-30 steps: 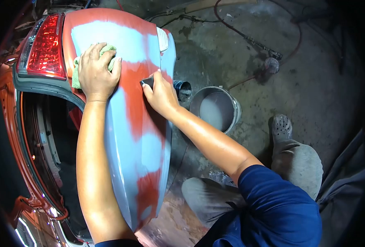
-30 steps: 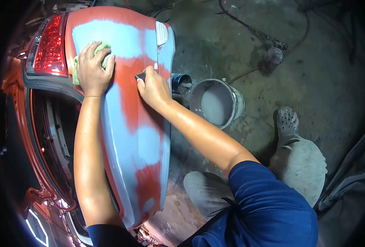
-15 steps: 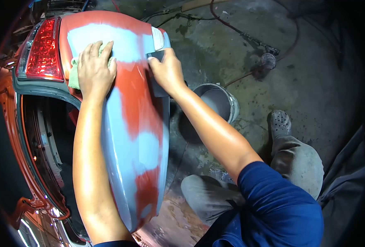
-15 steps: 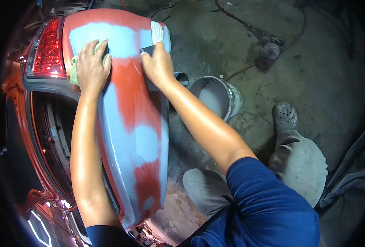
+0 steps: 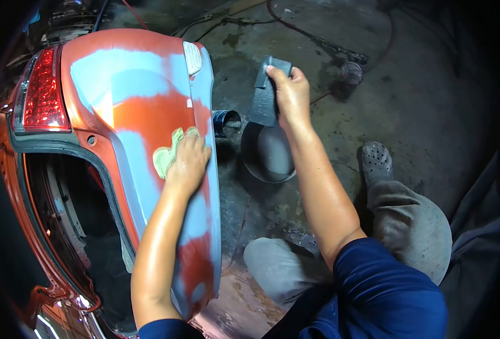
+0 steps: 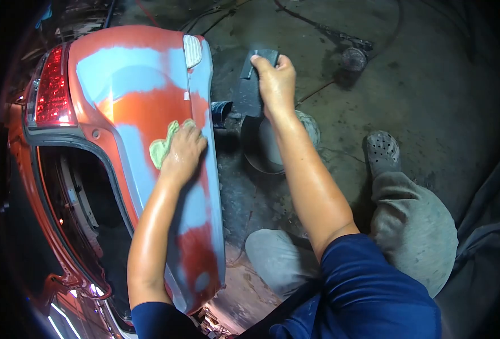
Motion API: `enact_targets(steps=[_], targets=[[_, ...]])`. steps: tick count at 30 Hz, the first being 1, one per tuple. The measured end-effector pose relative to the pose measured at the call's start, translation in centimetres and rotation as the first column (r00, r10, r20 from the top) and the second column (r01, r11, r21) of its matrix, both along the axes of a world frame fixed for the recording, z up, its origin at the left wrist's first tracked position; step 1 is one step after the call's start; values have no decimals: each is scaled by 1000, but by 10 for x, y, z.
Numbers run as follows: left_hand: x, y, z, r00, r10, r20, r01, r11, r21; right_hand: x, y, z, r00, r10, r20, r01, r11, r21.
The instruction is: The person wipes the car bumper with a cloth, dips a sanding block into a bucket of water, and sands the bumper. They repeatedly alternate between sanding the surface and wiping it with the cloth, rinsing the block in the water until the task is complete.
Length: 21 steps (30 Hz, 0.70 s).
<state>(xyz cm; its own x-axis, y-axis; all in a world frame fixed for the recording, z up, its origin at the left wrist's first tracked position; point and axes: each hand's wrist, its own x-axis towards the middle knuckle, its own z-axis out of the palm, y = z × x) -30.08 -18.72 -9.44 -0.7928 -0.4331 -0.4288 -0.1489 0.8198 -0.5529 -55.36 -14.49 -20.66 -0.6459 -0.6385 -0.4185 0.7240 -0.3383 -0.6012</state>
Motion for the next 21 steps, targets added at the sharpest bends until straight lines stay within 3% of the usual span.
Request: enact_targets(steps=[2,3,6,10,11,12,13,14,15,16,18,20,21], targets=[[17,38,6,969,-112,218,115,993,-1,-18,9,1,999,27,-44,-27,1000,15],[31,48,6,965,-111,238,94,992,82,-24,11,5,999,36,-40,-35,999,2],[27,67,24,943,35,331,-143,940,308,-25,-2,3,997,80,21,-80,997,-25],[-49,32,83,981,109,162,-163,917,365,-9,-43,-6,983,40,177,-30,998,-60],[-89,14,117,980,176,96,-197,932,303,-2,-58,-9,976,6,217,10,998,-69],[-116,-1,142,993,52,-103,-39,991,130,2,-72,-12,965,-33,259,53,996,-72],[-124,-30,163,983,71,-168,-66,997,38,3,-85,-18,957,-57,283,71,997,-41],[-132,-60,187,968,150,-202,-167,984,-67,0,-94,-23,940,-84,332,95,995,-15],[-133,-93,209,979,60,-195,-91,984,-152,-2,-101,-28,918,-113,379,116,993,15],[-128,-120,229,971,75,-228,-129,965,-230,-3,-106,-31,896,-141,422,136,990,43],[-111,-161,252,968,72,-240,-135,957,-257,-11,-104,-25,904,-66,422,51,998,47],[-83,-180,245,979,25,-203,-84,955,-285,-16,-103,-25,932,64,356,-75,997,17],[-75,-181,235,964,-32,-265,-50,953,-298,-20,-102,-27,958,153,243,-161,987,14]])
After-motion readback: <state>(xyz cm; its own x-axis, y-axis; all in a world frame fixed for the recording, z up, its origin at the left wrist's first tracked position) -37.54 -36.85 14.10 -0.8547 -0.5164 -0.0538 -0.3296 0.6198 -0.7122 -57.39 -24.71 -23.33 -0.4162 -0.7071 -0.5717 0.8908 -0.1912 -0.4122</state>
